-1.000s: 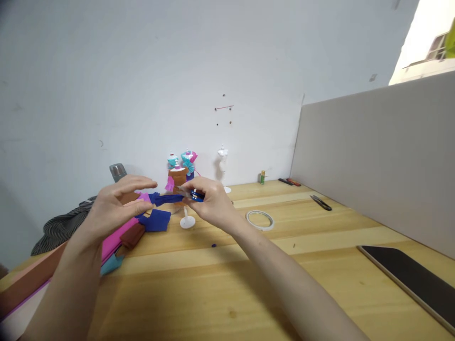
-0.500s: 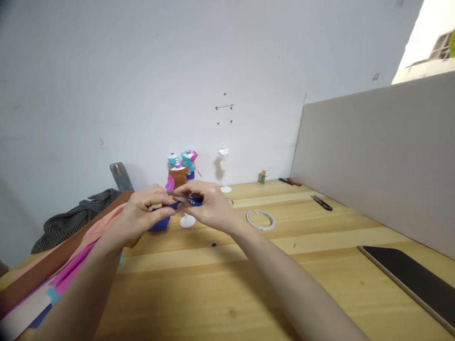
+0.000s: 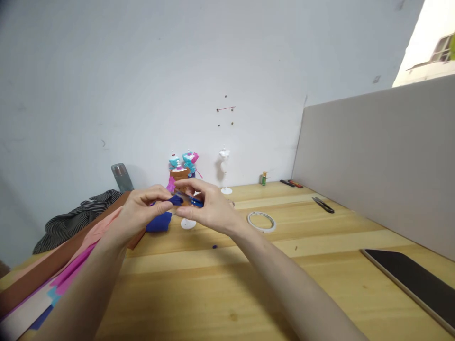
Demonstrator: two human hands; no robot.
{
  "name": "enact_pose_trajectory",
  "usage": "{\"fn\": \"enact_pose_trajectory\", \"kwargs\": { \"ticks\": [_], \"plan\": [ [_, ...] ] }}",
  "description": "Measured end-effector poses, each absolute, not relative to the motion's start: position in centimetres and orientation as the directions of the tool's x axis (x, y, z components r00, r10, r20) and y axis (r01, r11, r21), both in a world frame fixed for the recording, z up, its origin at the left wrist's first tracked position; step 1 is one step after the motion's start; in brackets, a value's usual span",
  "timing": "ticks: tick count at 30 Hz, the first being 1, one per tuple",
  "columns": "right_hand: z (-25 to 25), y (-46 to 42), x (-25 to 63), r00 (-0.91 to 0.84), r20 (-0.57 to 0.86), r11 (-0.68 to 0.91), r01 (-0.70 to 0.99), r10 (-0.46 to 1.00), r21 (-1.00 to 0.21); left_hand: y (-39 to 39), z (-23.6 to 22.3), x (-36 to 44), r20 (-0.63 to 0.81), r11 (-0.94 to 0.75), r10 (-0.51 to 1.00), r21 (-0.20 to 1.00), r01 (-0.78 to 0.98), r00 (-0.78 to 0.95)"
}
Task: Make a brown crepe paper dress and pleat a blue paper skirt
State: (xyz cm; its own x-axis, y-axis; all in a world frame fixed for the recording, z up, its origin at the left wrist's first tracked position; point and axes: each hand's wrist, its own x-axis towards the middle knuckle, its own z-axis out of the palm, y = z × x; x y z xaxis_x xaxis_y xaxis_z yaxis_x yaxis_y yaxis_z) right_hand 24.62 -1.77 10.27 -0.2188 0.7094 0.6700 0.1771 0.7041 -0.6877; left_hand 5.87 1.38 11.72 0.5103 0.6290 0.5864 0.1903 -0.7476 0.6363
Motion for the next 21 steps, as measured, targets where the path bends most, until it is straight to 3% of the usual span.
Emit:
{"fn": "enact_pose_trajectory", "kwargs": {
  "ticks": [5, 13, 17, 21],
  "plan": [
    [9.9, -1.2, 24.5, -0.221, 0.66, 0.695, 0.289, 0.718, -0.659, 1.3, 11.6, 6.3, 0.528, -0.733, 0.635, 0.643, 0.224, 0.564],
    [9.5, -0.1, 25.2, -0.264, 0.63, 0.683, 0.254, 0.73, -0.684, 1.8, 11.5, 5.8, 0.37, -0.622, 0.737, 0.7, 0.352, 0.566],
    [9.1, 0.7, 25.8, -0.263, 0.599, 0.654, 0.333, 0.757, -0.68, 2.8, 11.2, 5.5, 0.324, -0.642, 0.733, 0.621, 0.45, 0.599],
    [8.4, 1.4, 25.9, -0.294, 0.522, 0.599, 0.387, 0.801, -0.701, 3.6, 10.4, 5.7, 0.388, -0.715, 0.687, 0.514, 0.474, 0.615]
  ]
}}
